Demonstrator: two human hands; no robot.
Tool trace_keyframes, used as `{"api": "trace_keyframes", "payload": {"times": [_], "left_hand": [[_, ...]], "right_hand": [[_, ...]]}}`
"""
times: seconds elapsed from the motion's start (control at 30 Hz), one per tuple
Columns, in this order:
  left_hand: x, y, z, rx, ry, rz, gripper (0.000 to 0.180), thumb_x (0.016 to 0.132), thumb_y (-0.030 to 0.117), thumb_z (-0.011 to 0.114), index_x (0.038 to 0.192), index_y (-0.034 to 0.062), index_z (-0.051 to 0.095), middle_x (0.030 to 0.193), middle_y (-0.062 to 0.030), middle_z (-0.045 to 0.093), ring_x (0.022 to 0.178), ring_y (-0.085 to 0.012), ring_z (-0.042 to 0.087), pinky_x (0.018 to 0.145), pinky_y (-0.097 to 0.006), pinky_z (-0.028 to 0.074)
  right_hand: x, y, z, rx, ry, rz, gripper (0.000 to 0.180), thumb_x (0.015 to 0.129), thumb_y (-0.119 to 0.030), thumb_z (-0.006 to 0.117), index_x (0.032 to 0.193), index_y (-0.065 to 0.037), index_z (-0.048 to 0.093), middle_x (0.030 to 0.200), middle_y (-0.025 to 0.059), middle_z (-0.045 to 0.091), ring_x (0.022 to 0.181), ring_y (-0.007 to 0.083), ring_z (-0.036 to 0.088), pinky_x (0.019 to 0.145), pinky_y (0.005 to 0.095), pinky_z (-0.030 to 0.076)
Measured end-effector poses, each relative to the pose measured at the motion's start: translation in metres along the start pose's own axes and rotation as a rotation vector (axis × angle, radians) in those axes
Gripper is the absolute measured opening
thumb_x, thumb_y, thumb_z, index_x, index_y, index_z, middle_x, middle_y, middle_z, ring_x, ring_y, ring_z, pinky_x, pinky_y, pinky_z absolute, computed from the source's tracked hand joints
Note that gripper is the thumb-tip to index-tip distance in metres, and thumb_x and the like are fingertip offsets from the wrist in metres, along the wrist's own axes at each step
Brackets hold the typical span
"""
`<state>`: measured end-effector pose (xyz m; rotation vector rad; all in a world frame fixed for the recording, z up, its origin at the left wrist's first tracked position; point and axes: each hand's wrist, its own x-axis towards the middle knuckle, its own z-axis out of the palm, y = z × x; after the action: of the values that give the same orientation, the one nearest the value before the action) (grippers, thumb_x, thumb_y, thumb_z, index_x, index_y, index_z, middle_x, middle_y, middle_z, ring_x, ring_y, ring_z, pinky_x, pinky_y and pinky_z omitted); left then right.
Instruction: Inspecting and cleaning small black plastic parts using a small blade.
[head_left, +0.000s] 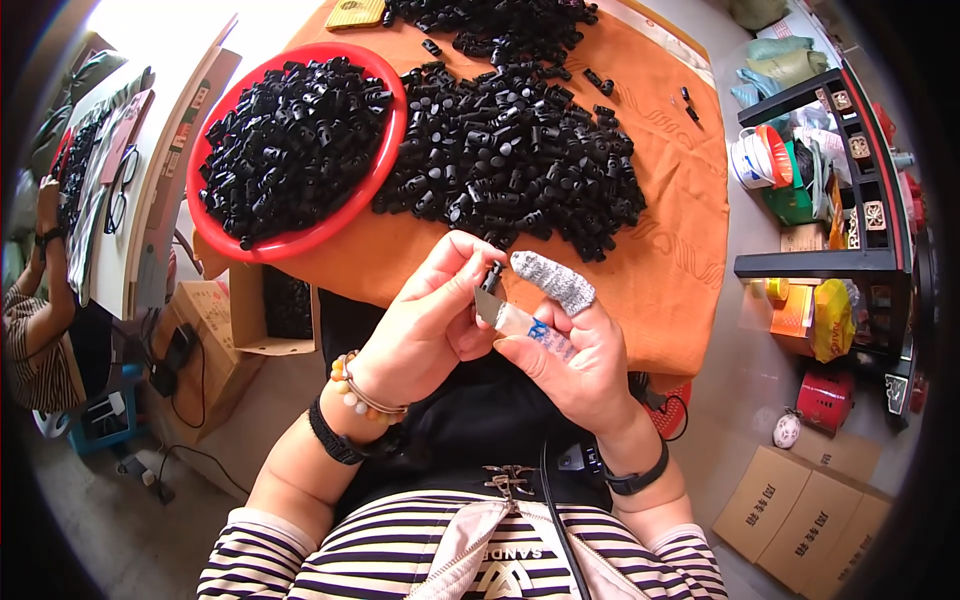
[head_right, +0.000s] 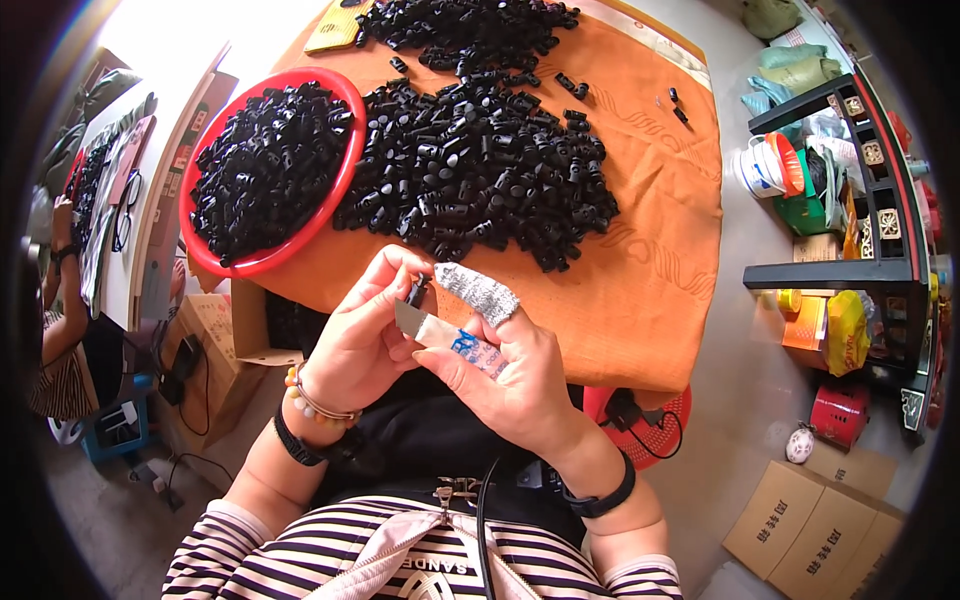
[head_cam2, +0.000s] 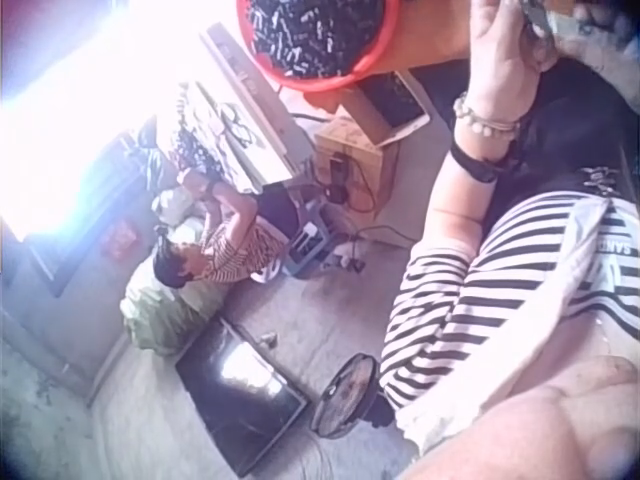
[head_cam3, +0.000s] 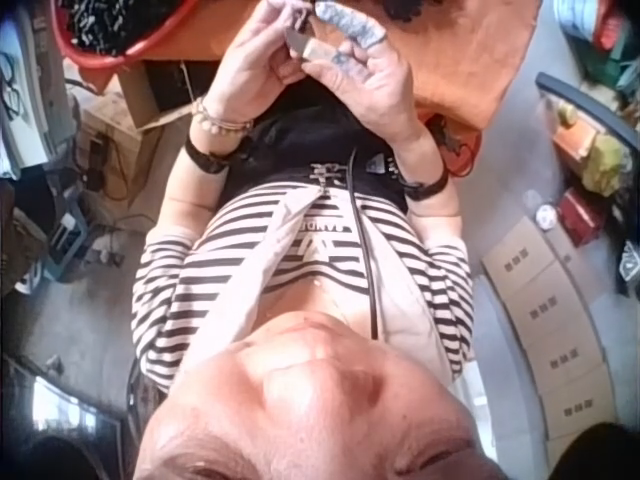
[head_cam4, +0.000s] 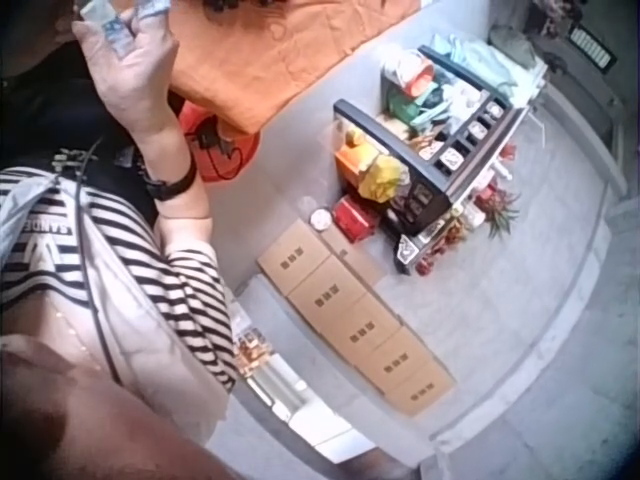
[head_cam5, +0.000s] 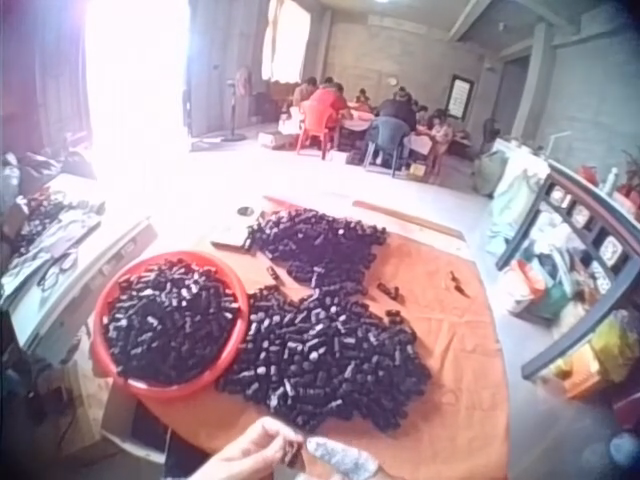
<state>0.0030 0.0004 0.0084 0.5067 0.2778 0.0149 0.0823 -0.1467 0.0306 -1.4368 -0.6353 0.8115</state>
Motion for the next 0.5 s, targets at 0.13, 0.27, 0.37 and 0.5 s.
{"api": "trace_keyframes", "payload": {"times": [0.13, 0.27, 0.37, 0.5], "left_hand": [[0.0, -0.0008, 0.0018, 0.017, 0.027, 0.013, 0.015, 0.097, 0.024, 0.041, 0.105, 0.0136, 0.049, 0.066, 0.0024, 0.047, 0.051, -0.0026, 0.034, 0.046, -0.018, 0.025], [0.0001, -0.0012, 0.0001, 0.012, 0.008, -0.006, 0.016, 0.097, 0.025, 0.041, 0.106, 0.0136, 0.049, 0.066, 0.0023, 0.047, 0.05, -0.0025, 0.032, 0.045, -0.018, 0.025], [0.0001, -0.0015, 0.0, 0.017, 0.004, -0.004, 0.017, 0.097, 0.025, 0.041, 0.106, 0.0136, 0.049, 0.066, 0.0023, 0.048, 0.049, -0.0024, 0.032, 0.045, -0.018, 0.024], [0.0, -0.003, 0.0007, 0.027, 0.03, 0.0, 0.017, 0.097, 0.026, 0.041, 0.106, 0.0136, 0.049, 0.066, 0.0024, 0.048, 0.049, -0.0022, 0.032, 0.045, -0.018, 0.025]], "right_hand": [[-0.0014, 0.0004, -0.002, -0.081, -0.01, 0.012, 0.048, 0.083, -0.006, 0.064, 0.125, 0.004, 0.043, 0.096, 0.0056, 0.059, 0.084, 0.0063, 0.057, 0.074, 0.0192, 0.046], [0.0003, -0.0028, 0.0033, 0.064, 0.012, -0.035, 0.045, 0.084, -0.004, 0.062, 0.124, 0.005, 0.043, 0.099, 0.0085, 0.06, 0.092, 0.0115, 0.059, 0.078, 0.0224, 0.048], [-0.0003, -0.0033, 0.004, 0.082, 0.023, -0.038, 0.047, 0.084, -0.003, 0.063, 0.125, 0.004, 0.042, 0.099, 0.0074, 0.059, 0.088, 0.0088, 0.056, 0.077, 0.0205, 0.045], [-0.0017, -0.0048, 0.0056, 0.031, 0.044, -0.018, 0.048, 0.083, -0.002, 0.063, 0.125, 0.004, 0.041, 0.102, 0.0082, 0.058, 0.09, 0.008, 0.055, 0.08, 0.0207, 0.044]]}}
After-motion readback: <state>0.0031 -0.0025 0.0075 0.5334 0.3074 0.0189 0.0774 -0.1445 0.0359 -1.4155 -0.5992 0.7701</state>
